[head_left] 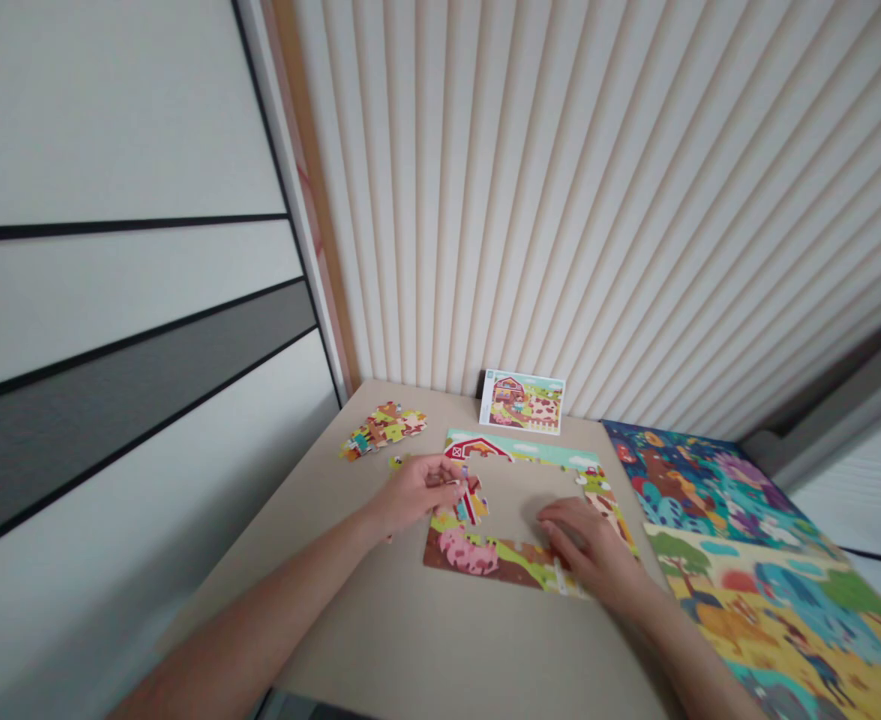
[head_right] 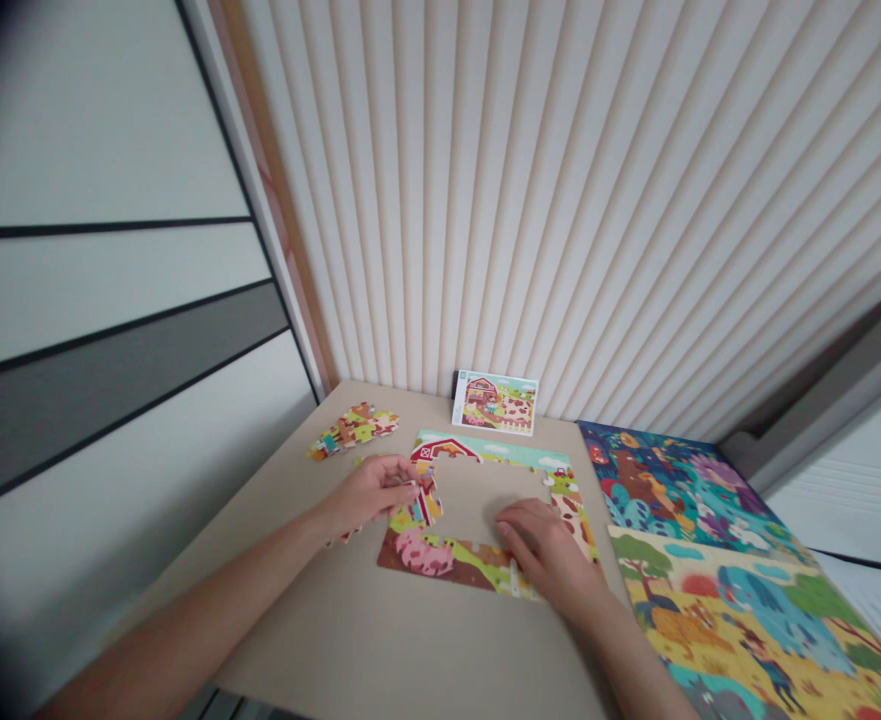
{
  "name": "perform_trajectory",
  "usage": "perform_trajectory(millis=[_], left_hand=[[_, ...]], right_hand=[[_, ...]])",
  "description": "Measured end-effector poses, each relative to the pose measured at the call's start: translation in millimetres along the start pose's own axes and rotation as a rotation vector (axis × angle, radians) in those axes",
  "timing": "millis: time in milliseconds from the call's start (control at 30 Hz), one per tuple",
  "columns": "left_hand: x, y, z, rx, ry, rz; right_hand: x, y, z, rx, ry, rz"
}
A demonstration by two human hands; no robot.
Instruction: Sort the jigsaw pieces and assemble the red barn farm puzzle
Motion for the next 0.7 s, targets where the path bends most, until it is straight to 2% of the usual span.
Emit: perform_trajectory(millis=[133,267,367,467,567,633,700], left_hand=[[-13.3,-1,13,0.009,0.057,0.102],[-25.6,-4,14,0.01,0.058,0.172],[-25.5,-4,10,-0.023,0.082,0.144],[-9.7,0,3,-0.116,0.229,-0.021],[9.5,2,-11,-0.305,0.606,-0.203],[15.2,3,-15,-0.388,0.874,-0.234],[16.5,5,-13,-0.405,1.042,-0.208]], right_hand=[[-12,8,28,-0.105,0.215,0.0],[-35,28,66,-0.066,0.305,0.098],[-49,43,74,-0.031,0.303,0.129],[-51,54,56,-0.098,0.3,0.084],[-47,66,24,-0.243,0.404,-0.023],[-46,77,4,-0.333,0.499,-0.097],[-50,88,-12,-0.399,0.544,-0.153]])
Point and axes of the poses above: each hand's wrist, its own y-axis towards the middle knuckle, its own x-axis out of the back of the hand, z = x × y, the point moved 5 cm from there along y, towards the middle knuckle, and after that the axes turned 6 degrees about -x, right-handed, at the moved point
